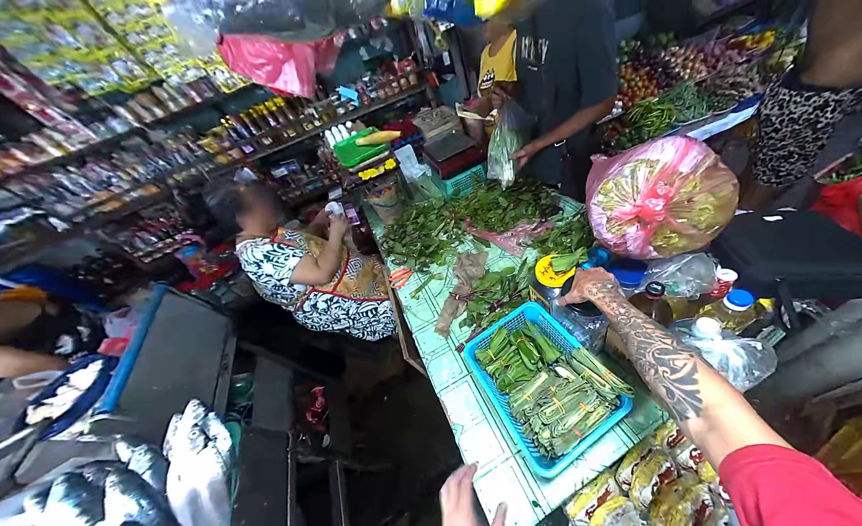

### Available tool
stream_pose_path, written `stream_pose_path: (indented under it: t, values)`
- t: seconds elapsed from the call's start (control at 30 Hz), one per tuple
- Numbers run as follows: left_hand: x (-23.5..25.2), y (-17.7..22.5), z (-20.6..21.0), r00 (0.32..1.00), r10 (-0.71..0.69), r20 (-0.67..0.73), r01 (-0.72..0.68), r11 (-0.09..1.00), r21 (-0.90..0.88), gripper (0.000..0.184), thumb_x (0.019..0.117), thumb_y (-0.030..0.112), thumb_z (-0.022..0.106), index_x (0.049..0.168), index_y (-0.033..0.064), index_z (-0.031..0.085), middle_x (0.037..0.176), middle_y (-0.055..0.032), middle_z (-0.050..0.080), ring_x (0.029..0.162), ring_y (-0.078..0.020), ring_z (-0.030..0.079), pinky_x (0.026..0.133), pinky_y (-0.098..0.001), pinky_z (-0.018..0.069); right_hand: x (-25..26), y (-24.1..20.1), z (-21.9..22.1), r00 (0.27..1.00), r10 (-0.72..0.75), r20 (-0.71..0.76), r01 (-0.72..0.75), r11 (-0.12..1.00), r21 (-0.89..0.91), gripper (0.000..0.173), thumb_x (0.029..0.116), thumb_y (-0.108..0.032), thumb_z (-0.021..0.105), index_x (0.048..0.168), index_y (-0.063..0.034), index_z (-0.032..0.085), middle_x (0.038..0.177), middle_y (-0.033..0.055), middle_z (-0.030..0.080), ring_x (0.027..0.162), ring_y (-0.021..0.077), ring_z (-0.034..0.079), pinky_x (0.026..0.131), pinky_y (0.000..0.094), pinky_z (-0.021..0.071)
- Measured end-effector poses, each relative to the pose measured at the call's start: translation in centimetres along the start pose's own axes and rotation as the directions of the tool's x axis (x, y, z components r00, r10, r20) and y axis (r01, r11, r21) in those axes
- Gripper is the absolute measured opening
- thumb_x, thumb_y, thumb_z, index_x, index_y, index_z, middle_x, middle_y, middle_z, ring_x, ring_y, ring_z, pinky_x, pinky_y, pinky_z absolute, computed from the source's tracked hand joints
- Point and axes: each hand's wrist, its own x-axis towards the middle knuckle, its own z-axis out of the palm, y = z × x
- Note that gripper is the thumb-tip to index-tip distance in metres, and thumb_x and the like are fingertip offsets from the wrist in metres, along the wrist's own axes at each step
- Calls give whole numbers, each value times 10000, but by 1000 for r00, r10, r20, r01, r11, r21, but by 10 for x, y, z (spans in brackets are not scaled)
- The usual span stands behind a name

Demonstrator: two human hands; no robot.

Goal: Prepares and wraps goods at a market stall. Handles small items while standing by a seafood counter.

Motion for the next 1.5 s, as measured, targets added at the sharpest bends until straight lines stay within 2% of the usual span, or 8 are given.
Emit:
stream_pose_path:
  t: [0.13, 0.37, 0.73, 0.9, 1.0, 1.17, 1.33, 1.5]
  values:
    - [140, 101, 30, 959, 278, 62, -267, 953, -141, 785, 799, 455, 822, 1427, 56, 573, 1483, -145, 550, 1422, -316, 467, 1162, -480, 427, -11, -6, -2, 997, 73, 0, -73, 996, 54, 1050, 695, -734, 777, 1370, 40, 555, 1326, 298, 605, 1253, 454, 587, 976, 661, 485]
    - [308, 188, 150, 963, 171, 207, -102, 945, -310, 1274, 656, 428, 929, 1593, -49, 210, 1655, -273, 237, 1531, -372, 287, 1241, -470, 304, -15, -5, -9, 995, 92, 27, -94, 991, 94, 977, 701, -674, 804, 1337, 35, 584, 1348, 309, 576, 1275, 476, 552, 944, 677, 479]
    - [318, 174, 190, 995, 60, 83, -26, 933, -358, 1403, 564, 621, 925, 1633, 54, 214, 1701, -128, 230, 1482, -248, 417, 1118, -443, 481, 13, 10, 1, 995, -75, 73, 80, 994, -73, 1067, 660, -715, 827, 1546, -262, 441, 1523, 339, 388, 1306, 509, 498, 976, 672, 462]
    - [315, 174, 190, 995, 49, 88, -10, 921, -390, 1398, 557, 563, 945, 1634, 59, 211, 1711, -112, 204, 1505, -250, 378, 1172, -423, 422, -9, -17, -7, 998, 53, 18, -47, 974, -222, 1066, 861, -856, 431, 1505, -7, 434, 1399, 305, 562, 1304, 464, 556, 1019, 640, 473]
    - [312, 174, 184, 989, 32, 141, 28, 913, -407, 1404, 557, 590, 938, 1641, 82, 206, 1722, -84, 176, 1539, -235, 313, 1207, -440, 371, -8, -50, -38, 996, -75, -39, 63, 967, -247, 850, 980, -707, 463, 1393, 29, 561, 1394, 315, 569, 1310, 488, 545, 1032, 688, 433]
    - [317, 163, 165, 956, 120, 267, 36, 857, -513, 1272, 704, 539, 899, 1651, 95, 175, 1733, -78, 127, 1560, -239, 265, 1225, -441, 345, 84, -64, -31, 946, -322, -26, 302, 911, -281, 1045, 721, -673, 825, 1577, -241, 410, 1603, 302, 332, 1476, 578, 241, 1089, 828, 217]
    - [362, 122, 125, 980, 61, 190, 41, 869, -494, 774, 924, 403, 743, 1544, 61, 431, 1620, -131, 400, 1476, -279, 418, 1190, -469, 396, 125, -61, -14, 982, -150, 116, 174, 956, -236, 1199, 695, -841, 707, 1609, -161, 332, 1477, 316, 489, 1329, 522, 499, 1010, 734, 427]
    - [437, 122, 155, 941, 43, 336, 72, 943, -324, 1017, 834, 424, 839, 1607, 53, 293, 1674, -142, 291, 1517, -297, 347, 1213, -475, 354, 120, -67, -10, 990, -95, 106, 120, 956, -268, 1048, 684, -778, 759, 1419, -65, 539, 1341, 260, 607, 1262, 454, 574, 970, 714, 449]
